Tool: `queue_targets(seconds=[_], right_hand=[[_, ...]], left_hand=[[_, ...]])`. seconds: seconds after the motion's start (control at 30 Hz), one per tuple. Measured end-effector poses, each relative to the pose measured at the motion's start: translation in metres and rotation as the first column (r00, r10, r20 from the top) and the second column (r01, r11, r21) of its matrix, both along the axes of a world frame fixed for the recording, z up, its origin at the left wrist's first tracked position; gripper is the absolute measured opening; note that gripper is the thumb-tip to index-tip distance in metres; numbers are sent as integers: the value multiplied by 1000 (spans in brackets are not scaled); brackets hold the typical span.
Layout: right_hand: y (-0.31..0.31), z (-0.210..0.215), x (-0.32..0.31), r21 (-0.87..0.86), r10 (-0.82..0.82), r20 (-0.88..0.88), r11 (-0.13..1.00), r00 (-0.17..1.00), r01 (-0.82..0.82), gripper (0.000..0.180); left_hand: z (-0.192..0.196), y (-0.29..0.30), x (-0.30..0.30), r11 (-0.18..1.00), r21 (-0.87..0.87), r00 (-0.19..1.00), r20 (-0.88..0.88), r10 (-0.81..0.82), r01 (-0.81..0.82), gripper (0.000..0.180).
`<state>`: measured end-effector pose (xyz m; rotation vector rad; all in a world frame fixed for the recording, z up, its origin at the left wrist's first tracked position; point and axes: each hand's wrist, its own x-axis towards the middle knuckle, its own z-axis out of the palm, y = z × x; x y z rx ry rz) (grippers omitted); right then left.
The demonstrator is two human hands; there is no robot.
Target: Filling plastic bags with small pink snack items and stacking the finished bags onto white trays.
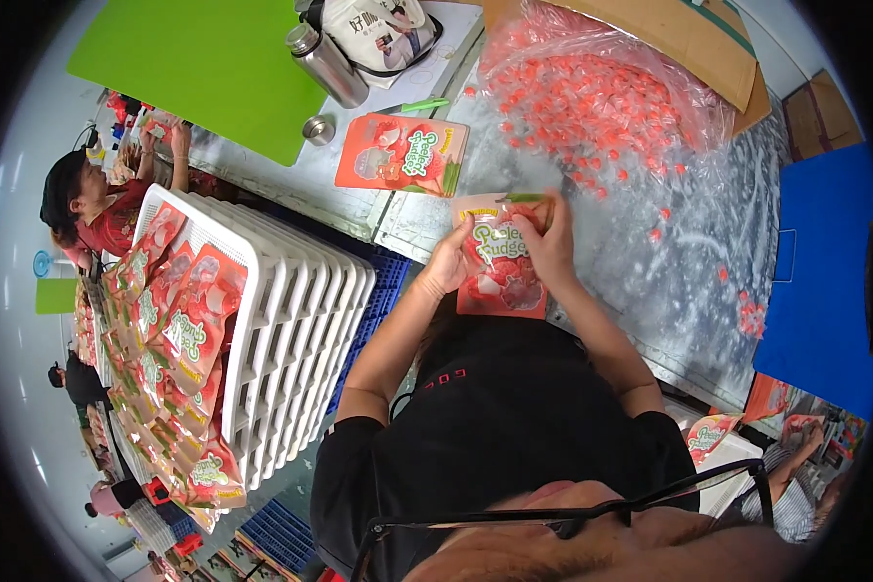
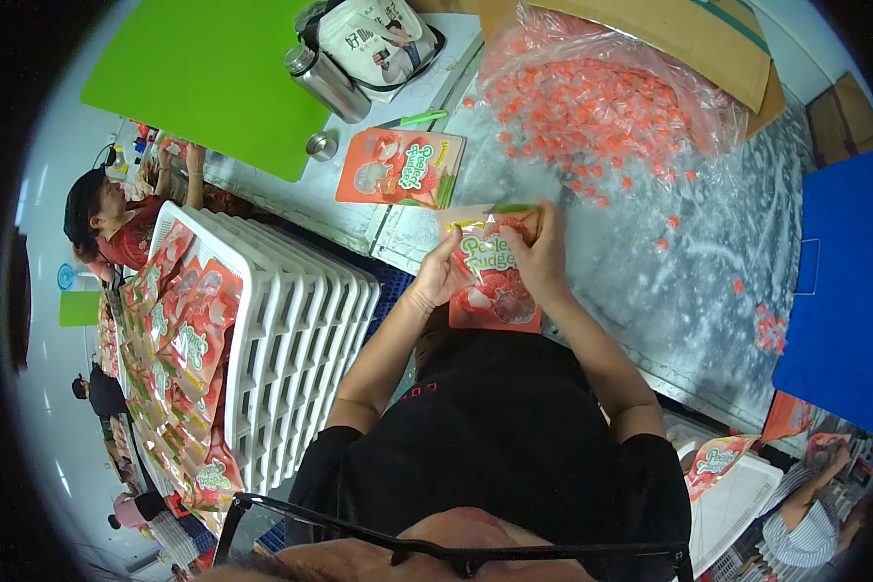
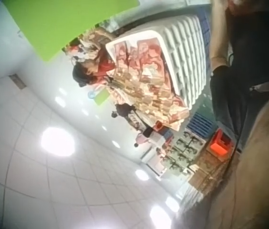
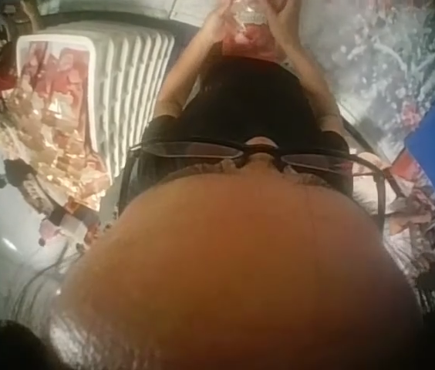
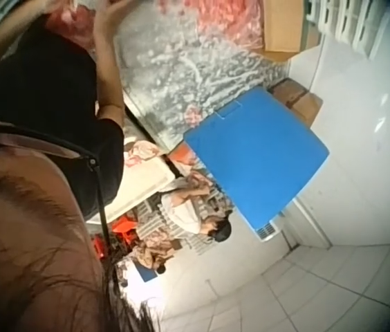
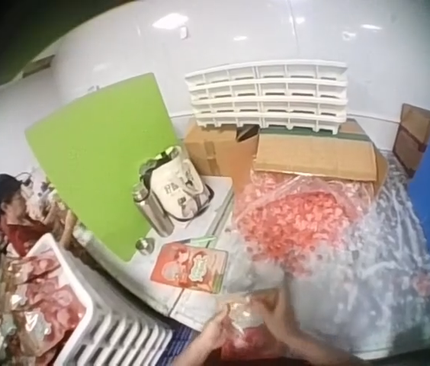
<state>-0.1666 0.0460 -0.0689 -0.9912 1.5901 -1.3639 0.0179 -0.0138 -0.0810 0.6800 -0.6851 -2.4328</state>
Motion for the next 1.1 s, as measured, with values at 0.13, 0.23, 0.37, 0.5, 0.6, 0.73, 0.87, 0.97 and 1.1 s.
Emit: queue_targets(seconds=[0.13,0.23,0.37,0.5,0.6,0.73,0.87,0.97,1.1], right_hand=[[17,16,41,-270,-126,-834,943,538,-197,67],[21,5,52,-44,149,-905,899,399,-435,77],[16,-6,58,-35,153,-932,866,330,-500,83],[18,-9,48,26,194,-943,852,270,-522,83],[16,1,44,-169,117,-898,799,425,-577,86],[2,21,30,-361,112,-691,802,714,-475,71],[-11,10,18,-408,115,-574,818,811,-405,60],[-9,-7,3,-404,140,-535,824,833,-397,56],[-6,-31,-18,-284,172,-477,898,862,-337,45]], left_hand=[[-4,-7,0,998,0,998,20,55,-55,65],[6,-4,8,955,286,970,-245,-8,80,71],[2,9,13,982,186,976,-213,51,-11,82],[-32,9,6,969,237,970,-244,-5,65,81],[25,3,22,966,129,957,-158,244,-225,73],[163,-12,102,618,-203,650,-262,713,-759,60],[239,-41,217,-130,-601,145,-387,910,-788,44],[227,-56,324,-381,-672,-191,-342,920,-635,32],[212,-63,338,-321,-947,-817,-188,545,3,70]])
